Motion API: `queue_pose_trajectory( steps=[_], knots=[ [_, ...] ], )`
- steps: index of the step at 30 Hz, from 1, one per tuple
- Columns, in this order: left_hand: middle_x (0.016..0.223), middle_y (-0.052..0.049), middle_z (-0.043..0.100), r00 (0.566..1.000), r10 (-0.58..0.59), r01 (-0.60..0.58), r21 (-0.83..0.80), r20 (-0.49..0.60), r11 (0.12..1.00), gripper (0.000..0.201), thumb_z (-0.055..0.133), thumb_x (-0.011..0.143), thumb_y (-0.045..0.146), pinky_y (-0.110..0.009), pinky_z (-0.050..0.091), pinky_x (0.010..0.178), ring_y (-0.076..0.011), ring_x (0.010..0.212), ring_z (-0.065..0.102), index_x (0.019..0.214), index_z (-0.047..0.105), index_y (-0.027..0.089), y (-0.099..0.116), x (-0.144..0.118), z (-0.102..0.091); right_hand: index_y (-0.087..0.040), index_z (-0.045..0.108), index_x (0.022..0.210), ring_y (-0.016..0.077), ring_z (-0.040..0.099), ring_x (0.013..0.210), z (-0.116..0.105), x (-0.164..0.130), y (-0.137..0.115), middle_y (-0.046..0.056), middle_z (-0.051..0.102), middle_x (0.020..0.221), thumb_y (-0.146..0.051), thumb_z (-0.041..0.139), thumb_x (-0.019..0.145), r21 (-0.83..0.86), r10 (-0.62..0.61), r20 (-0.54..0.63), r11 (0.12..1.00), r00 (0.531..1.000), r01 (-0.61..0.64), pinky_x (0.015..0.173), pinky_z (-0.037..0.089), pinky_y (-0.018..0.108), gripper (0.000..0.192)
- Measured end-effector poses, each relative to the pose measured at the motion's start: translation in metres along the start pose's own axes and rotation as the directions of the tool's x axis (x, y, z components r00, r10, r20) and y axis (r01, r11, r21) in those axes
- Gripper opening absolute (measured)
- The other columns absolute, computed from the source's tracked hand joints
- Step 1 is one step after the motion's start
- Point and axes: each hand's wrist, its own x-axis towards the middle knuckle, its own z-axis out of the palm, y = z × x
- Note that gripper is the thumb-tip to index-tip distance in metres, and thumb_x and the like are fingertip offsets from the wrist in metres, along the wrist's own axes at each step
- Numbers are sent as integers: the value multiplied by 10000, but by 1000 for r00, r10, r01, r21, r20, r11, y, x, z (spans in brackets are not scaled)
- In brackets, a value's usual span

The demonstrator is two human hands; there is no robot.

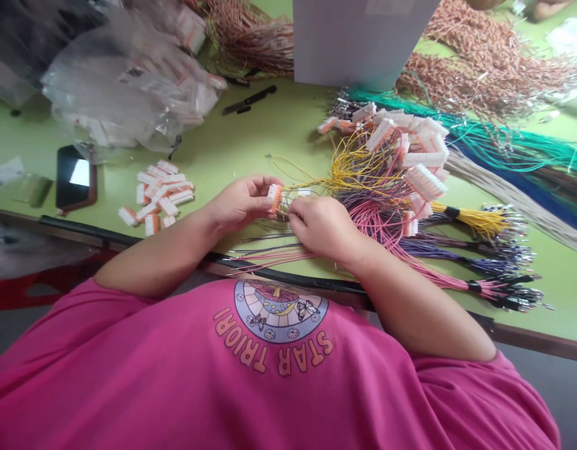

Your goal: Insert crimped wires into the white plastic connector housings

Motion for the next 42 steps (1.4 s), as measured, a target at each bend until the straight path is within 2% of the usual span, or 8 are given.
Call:
queue_pose_trajectory(
  steps=[21, 24, 27, 31, 34, 37, 39, 42],
  knots=[
    [882, -38, 679, 978, 193, -165, 283, -74, 945, 615, 888, 623, 439, -284, 565, 707, -131, 738, 653, 1063, 582, 138, -11, 0, 6, -171, 619, 733, 139, 510, 653, 7, 8, -6, 41, 637, 705, -233, 451, 894, 67, 45, 0, 997, 999, -45, 657, 347, 268, 241],
    [1252, -173, 652, 949, 295, -307, 533, 110, 788, 734, 681, 792, 646, -404, 556, 932, -260, 1119, 653, 1318, 522, 160, -14, -3, 5, -171, 647, 769, 128, 518, 654, -22, 0, -3, 24, 643, 709, -274, 499, 892, 170, 90, -103, 983, 991, -72, 656, 367, 265, 218],
    [1617, -200, 342, 900, 166, -436, 833, 403, 340, 828, 631, 807, 676, -620, 225, 1220, -410, 1523, 258, 1470, 463, 210, -20, -11, 10, -178, 685, 818, 120, 477, 578, -58, -21, 8, 3, 601, 638, -341, 583, 854, 251, 241, -213, 950, 947, -186, 594, 358, 279, 196],
    [1689, -137, 183, 882, -132, -465, 881, 453, -89, 750, 562, 881, 591, -708, -16, 1205, -430, 1569, 63, 1534, 419, 252, -27, -18, 17, -221, 727, 755, 137, 518, 545, -80, -58, 34, 26, 645, 628, -275, 710, 711, 365, 507, -447, 855, 736, -367, 563, 384, 320, 72],
    [1697, -115, 158, 885, -155, -461, 875, 440, -150, 752, 498, 912, 592, -687, 17, 1219, -407, 1573, 80, 1571, 356, 260, -29, -17, 18, -246, 731, 633, 153, 513, 491, -75, -79, 61, 54, 658, 577, -182, 670, 627, 369, 563, -698, 813, 443, -450, 521, 370, 355, 88],
    [1702, -99, 134, 889, -162, -452, 876, 428, -166, 756, 467, 920, 598, -675, 24, 1225, -389, 1578, 68, 1585, 327, 267, -29, -15, 17, -262, 627, 474, 155, 427, 406, -59, -96, 86, 40, 551, 452, -164, 615, 556, 531, 679, -711, 689, 183, -493, 469, 299, 373, 128],
    [1704, -95, 117, 893, -176, -441, 881, 414, -169, 763, 456, 919, 604, -672, 28, 1227, -381, 1581, 59, 1590, 315, 268, -29, -15, 17, -276, 572, 442, 171, 420, 421, -48, -104, 95, 37, 519, 443, -182, 639, 546, 565, 784, -585, 579, 209, -588, 494, 312, 395, 155],
    [1707, -97, 99, 884, -192, -456, 877, 426, -154, 756, 463, 924, 588, -671, 38, 1227, -374, 1583, 46, 1592, 310, 268, -25, -18, 22, -319, 519, 510, 201, 400, 473, -37, -111, 92, 33, 486, 489, -305, 671, 653, 235, 771, -446, 591, 455, -772, 582, 338, 435, 209]
  ],
)
